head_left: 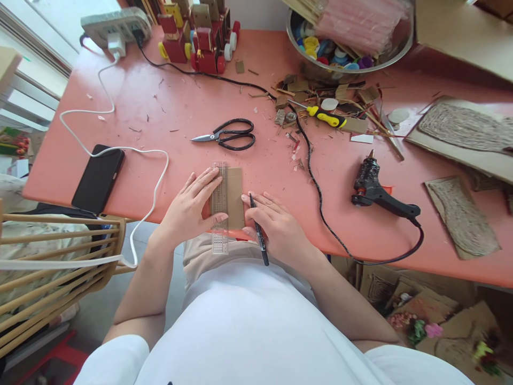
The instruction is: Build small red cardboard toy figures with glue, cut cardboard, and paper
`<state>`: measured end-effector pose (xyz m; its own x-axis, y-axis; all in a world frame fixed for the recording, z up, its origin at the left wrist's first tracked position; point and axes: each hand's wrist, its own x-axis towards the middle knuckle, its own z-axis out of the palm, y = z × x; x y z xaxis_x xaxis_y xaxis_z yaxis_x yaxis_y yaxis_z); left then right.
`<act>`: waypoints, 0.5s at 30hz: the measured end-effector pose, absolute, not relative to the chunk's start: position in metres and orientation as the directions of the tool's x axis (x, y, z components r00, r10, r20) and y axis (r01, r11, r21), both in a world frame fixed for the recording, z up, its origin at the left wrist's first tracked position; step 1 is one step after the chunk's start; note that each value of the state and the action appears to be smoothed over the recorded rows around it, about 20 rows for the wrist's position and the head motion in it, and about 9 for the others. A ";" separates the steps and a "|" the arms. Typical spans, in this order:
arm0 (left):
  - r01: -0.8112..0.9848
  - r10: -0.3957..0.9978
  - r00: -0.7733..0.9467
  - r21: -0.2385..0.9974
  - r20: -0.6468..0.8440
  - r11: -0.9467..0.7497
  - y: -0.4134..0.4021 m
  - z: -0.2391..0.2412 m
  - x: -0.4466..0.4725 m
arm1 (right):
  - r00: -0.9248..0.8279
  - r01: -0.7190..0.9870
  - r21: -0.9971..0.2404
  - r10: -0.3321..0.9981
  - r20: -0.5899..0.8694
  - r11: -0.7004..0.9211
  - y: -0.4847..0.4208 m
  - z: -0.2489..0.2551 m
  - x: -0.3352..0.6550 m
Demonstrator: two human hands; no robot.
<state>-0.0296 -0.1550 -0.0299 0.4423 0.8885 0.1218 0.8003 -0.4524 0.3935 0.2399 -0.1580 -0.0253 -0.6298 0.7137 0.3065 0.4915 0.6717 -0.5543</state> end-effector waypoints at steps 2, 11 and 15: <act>0.808 0.894 0.435 0.391 0.110 -0.441 -0.155 -0.030 -0.029 | -0.631 0.491 -0.557 0.714 0.303 0.670 -0.158 -0.024 0.240; 0.789 0.879 0.452 0.390 0.156 -0.475 -0.155 -0.031 -0.029 | -0.635 0.491 -0.553 0.711 0.302 0.673 -0.157 -0.022 0.240; 0.805 0.891 0.437 0.389 0.124 -0.449 -0.156 -0.030 -0.029 | -0.636 0.500 -0.553 0.716 0.287 0.666 -0.157 -0.022 0.240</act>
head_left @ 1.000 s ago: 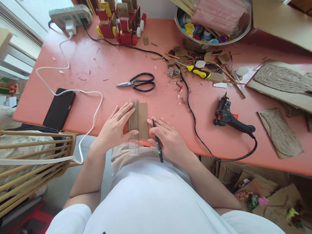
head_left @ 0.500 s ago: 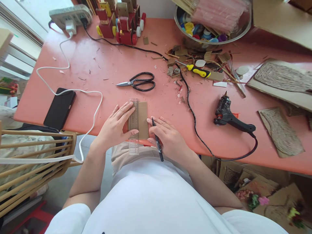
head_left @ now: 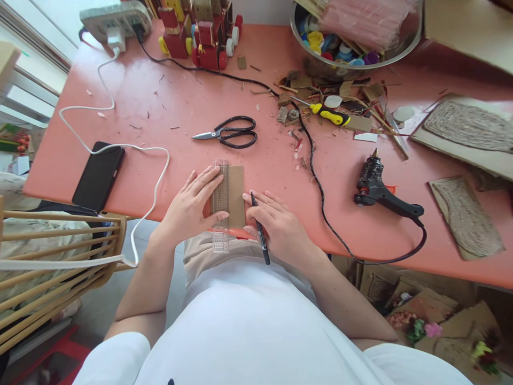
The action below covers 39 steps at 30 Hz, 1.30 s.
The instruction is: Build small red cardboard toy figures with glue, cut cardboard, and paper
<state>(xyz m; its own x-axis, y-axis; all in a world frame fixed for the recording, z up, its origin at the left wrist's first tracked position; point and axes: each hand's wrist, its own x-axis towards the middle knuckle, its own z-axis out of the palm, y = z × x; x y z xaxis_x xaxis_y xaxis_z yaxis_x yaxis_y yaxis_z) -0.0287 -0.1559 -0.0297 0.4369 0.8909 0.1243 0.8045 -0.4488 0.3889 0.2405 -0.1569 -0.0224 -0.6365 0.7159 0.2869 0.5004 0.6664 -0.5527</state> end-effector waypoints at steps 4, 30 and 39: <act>0.812 0.898 0.424 0.391 0.116 -0.434 -0.157 -0.030 -0.027 | -0.640 0.505 -0.560 0.720 0.268 0.657 -0.157 -0.022 0.240; 0.822 0.908 0.405 0.393 0.107 -0.413 -0.159 -0.031 -0.027 | -0.633 0.498 -0.558 0.718 0.290 0.664 -0.159 -0.026 0.240; 0.820 0.909 0.405 0.403 0.093 -0.407 -0.158 -0.030 -0.028 | -0.643 0.506 -0.566 0.722 0.256 0.651 -0.158 -0.025 0.240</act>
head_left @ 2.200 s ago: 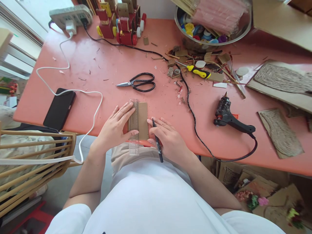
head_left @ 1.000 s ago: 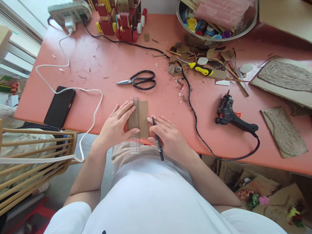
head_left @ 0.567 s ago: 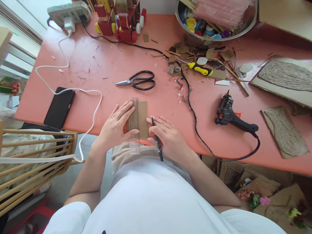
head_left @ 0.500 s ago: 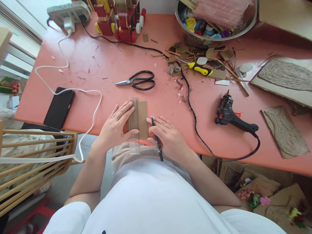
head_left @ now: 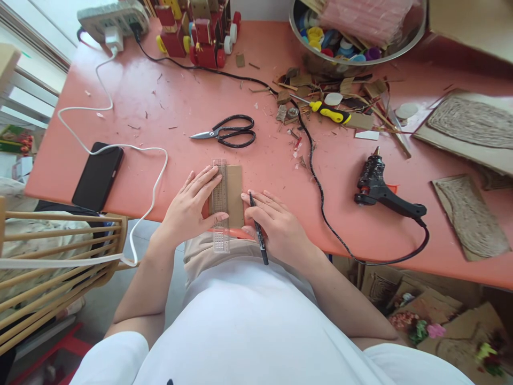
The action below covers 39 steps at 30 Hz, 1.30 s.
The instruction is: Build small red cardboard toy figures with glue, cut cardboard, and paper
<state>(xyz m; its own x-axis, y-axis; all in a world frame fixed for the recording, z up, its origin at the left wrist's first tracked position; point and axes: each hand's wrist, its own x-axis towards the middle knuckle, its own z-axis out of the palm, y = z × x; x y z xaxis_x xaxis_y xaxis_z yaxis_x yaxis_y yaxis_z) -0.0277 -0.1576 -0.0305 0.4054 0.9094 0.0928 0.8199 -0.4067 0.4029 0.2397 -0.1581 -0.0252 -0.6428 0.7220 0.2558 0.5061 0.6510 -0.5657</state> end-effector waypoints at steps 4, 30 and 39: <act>0.809 0.900 0.418 0.401 0.120 -0.429 -0.158 -0.031 -0.028 | -0.634 0.499 -0.560 0.719 0.285 0.662 -0.158 -0.026 0.239; 0.812 0.904 0.410 0.403 0.120 -0.422 -0.161 -0.029 -0.027 | -0.620 0.488 -0.553 0.714 0.325 0.675 -0.159 -0.023 0.239; 0.805 0.897 0.417 0.397 0.148 -0.440 -0.161 -0.031 -0.027 | -0.628 0.499 -0.540 0.712 0.314 0.678 -0.158 -0.024 0.240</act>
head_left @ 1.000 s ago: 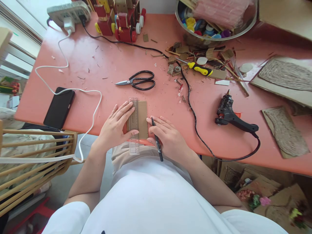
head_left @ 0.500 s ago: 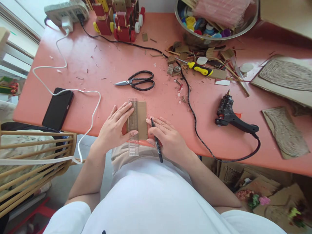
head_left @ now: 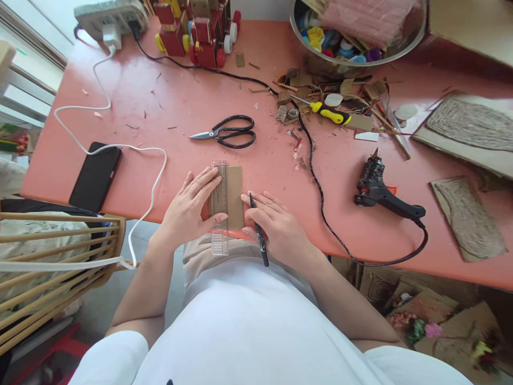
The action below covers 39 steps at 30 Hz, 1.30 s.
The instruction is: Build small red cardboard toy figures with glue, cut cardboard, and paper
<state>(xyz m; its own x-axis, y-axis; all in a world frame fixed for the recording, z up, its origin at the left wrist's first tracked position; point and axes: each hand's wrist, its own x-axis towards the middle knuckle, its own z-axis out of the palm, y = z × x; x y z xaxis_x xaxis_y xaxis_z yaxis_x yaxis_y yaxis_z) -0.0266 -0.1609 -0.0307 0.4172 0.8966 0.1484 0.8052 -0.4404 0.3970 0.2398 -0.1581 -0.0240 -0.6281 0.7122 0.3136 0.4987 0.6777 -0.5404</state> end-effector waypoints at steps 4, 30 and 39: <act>0.813 0.901 0.411 0.394 0.135 -0.430 -0.160 -0.032 -0.027 | -0.626 0.497 -0.542 0.713 0.318 0.678 -0.158 -0.024 0.240; 0.808 0.898 0.419 0.396 0.135 -0.437 -0.160 -0.033 -0.028 | -0.619 0.492 -0.529 0.705 0.346 0.692 -0.157 -0.023 0.241; 0.813 0.903 0.410 0.396 0.131 -0.426 -0.160 -0.034 -0.025 | -0.637 0.485 -0.582 0.720 0.276 0.653 -0.157 -0.021 0.242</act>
